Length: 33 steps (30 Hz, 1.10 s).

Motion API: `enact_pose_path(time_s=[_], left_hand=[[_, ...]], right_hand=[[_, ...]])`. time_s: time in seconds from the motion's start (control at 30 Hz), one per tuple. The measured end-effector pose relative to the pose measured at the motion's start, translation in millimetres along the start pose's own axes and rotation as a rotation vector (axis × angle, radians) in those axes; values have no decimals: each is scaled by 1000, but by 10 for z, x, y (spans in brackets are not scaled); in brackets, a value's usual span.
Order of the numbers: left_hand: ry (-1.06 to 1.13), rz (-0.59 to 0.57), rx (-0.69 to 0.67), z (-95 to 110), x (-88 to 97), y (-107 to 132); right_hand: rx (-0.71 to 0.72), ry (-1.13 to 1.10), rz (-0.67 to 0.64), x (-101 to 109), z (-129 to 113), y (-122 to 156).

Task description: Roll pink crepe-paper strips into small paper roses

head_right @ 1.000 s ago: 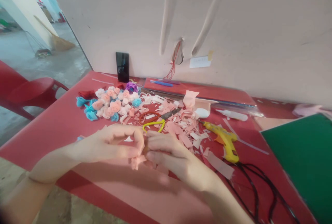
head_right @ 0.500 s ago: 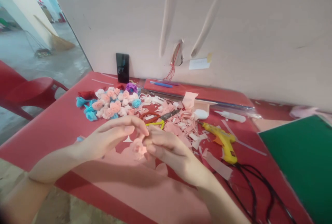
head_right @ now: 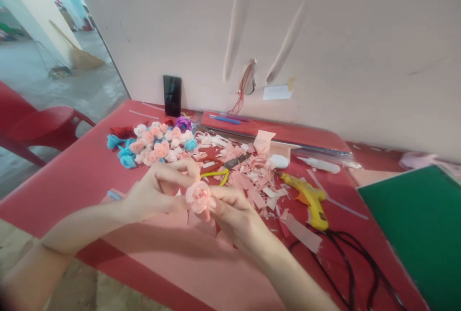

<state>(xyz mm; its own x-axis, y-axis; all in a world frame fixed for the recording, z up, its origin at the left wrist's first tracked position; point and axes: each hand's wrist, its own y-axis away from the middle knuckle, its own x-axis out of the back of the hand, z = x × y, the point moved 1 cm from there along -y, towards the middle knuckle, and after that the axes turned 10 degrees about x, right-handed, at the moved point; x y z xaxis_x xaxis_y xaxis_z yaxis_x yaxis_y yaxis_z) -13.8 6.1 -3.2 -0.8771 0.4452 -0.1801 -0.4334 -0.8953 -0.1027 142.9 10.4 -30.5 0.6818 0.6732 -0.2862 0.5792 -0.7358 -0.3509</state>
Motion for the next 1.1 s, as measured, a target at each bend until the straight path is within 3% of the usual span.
enact_pose_path(time_s=[0.37, 0.43, 0.63, 0.77, 0.87, 0.97, 1.1], left_hand=[[85, -58, -82, -82, -55, 17], [26, -39, -125, -66, -55, 36], [-312, 117, -444, -27, -24, 36], [-444, 155, -549, 7, -22, 32], [-504, 87, -453, 81, -2, 48], [-552, 46, -286, 186, 42, 75], [-574, 17, -290, 302, 80, 115]], right_hand=[[157, 131, -152, -63, -73, -38], [299, 349, -162, -67, -144, -46], [760, 1179, -110, -74, -225, 8], [913, 1352, -48, -80, -156, 29], [889, 1289, -33, -46, -130, 11], [749, 1178, -113, 10, -140, -19], [570, 971, -206, 60, -157, -35]])
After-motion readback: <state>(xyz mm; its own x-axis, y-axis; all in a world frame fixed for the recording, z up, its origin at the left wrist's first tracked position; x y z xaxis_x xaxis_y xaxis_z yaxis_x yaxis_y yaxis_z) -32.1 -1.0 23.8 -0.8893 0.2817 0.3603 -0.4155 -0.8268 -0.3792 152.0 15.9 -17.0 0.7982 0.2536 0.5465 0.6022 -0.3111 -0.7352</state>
